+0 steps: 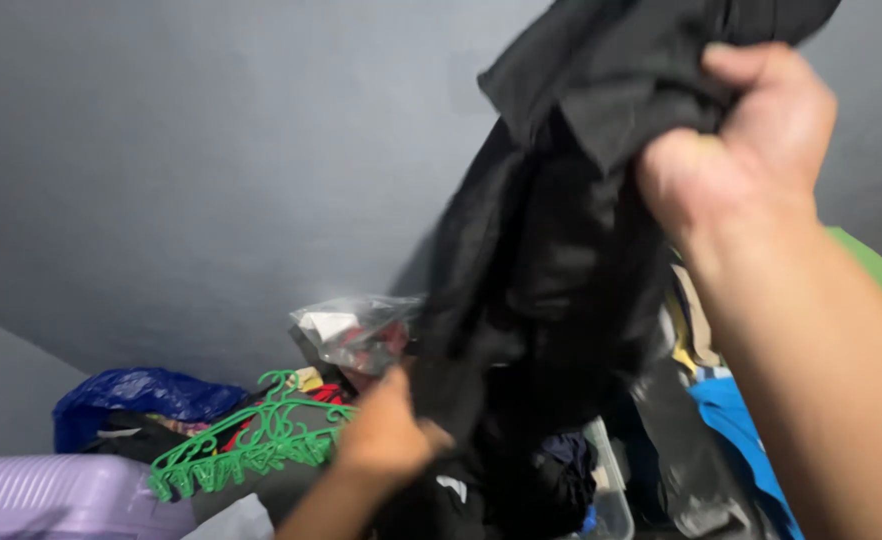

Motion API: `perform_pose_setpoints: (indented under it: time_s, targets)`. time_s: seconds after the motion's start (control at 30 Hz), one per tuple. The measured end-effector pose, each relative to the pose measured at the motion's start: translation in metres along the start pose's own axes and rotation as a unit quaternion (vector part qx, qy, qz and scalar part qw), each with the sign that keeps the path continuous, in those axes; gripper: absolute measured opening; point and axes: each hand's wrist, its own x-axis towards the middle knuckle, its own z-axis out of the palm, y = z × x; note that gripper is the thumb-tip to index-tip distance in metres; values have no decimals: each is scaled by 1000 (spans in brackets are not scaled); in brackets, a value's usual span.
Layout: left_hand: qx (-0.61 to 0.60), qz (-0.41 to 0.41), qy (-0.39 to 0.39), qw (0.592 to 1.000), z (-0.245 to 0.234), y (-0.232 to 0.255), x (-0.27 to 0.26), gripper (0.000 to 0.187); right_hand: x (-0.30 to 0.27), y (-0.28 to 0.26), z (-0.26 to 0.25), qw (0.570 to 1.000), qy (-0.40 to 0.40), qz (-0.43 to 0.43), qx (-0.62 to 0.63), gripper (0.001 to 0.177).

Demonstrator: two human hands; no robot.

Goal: Organizing and hanging various items of clothing in a storage area.

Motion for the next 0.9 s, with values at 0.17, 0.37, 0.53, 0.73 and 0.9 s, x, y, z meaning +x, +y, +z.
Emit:
perform_pose_setpoints:
  time_s: [0.17,0.37,0.53,0.73,0.9]
  targets:
    - [-97,15,-173,980,-18,102,-56,173,19,-9,25,999,-32,-1,-27,32]
    - [-459,-84,130,875,-10,159,5,118,41,-81,7,997,-53,-38,-48,28]
    - [-612,67,271,740,37,82,181,47,50,-115,-50,995,-44,-64,-55,25]
    - [-806,-52,110,580,-84,109,79,40,40,-45,-129,994,-43,-84,-61,23]
    - [-835,0,75,546,-94,124,61,40,-3,49,-189,942,84,47,-321,38]
